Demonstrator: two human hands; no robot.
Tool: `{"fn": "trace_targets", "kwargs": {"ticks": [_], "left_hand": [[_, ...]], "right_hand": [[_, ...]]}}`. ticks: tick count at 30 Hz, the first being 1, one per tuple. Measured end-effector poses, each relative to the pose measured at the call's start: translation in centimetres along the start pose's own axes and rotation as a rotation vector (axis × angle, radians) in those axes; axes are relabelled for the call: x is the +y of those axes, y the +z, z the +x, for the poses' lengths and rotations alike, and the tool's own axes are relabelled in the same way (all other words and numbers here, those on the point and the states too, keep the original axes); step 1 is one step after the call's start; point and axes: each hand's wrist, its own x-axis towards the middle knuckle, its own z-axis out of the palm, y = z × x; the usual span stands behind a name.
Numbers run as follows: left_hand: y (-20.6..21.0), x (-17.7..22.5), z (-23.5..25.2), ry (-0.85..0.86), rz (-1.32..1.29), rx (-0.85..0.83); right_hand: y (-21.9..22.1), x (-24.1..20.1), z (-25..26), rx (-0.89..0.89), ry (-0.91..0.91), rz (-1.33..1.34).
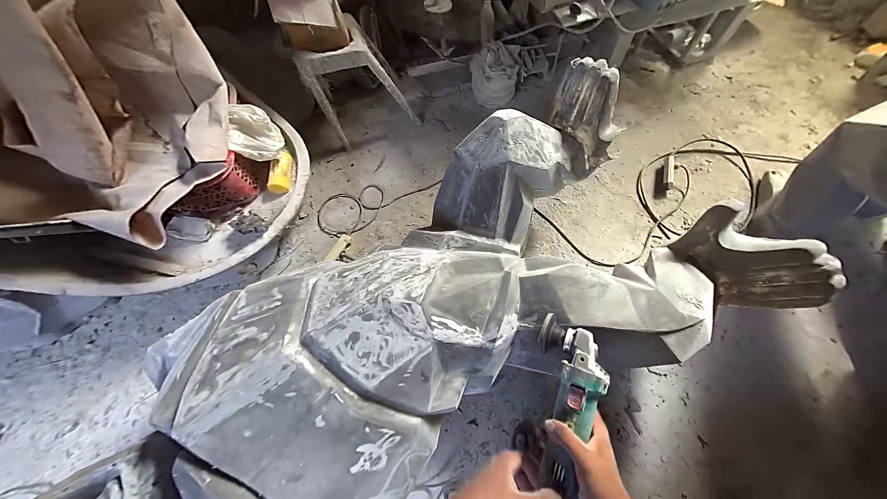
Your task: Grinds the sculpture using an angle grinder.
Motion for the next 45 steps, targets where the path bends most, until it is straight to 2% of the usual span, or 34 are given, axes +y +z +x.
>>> {"fn": "trace_targets", "kwargs": {"ticks": [2,4,6,8,10,12,15,19,27,29,35,40,45], "left_hand": [[-6.3,0.3,1.0,0.047,0.351,0.213],[-14.0,2.2,0.4,0.076,0.586,0.550],[-21.0,3.2,-0.3,0.080,0.774,0.850],[-26.3,2.4,-0.7,0.006,0.849,0.985],[-29.6,0.6,-0.6,-0.073,0.877,1.018],[-30.4,-1.9,-0.2,-0.086,0.908,1.046],[-30.3,-4.2,0.9,0.015,0.958,1.172],[-30.3,-4.7,1.7,0.038,0.955,1.204],[-30.7,-4.9,1.4,0.068,0.882,1.182],[-30.7,-4.9,1.3,0.090,0.870,1.174],[-30.8,-5.0,1.3,0.075,0.875,1.188],[-30.7,-4.9,1.3,0.054,0.892,1.151],[-30.7,-4.7,1.2,0.065,0.878,1.133]], "right_hand": [[-2.1,0.0,2.5,0.091,-0.137,-0.361],[-3.9,-0.3,4.5,0.125,-0.193,-0.684],[-4.7,-0.6,5.5,0.102,-0.202,-0.838],[-4.9,-0.3,6.4,0.065,-0.190,-0.921],[-4.0,0.2,7.1,0.075,-0.194,-1.042],[-2.7,0.6,7.4,0.103,-0.195,-1.196],[0.5,0.9,8.0,0.146,-0.184,-1.437],[4.4,1.7,8.7,0.182,-0.095,-1.628],[11.0,2.6,9.2,0.251,0.083,-1.810],[11.6,2.6,9.1,0.262,0.126,-1.838],[11.3,3.5,8.1,0.414,0.044,-1.784],[11.7,4.8,8.3,0.370,0.053,-1.818],[11.3,4.9,7.8,0.400,0.084,-1.790]]}}
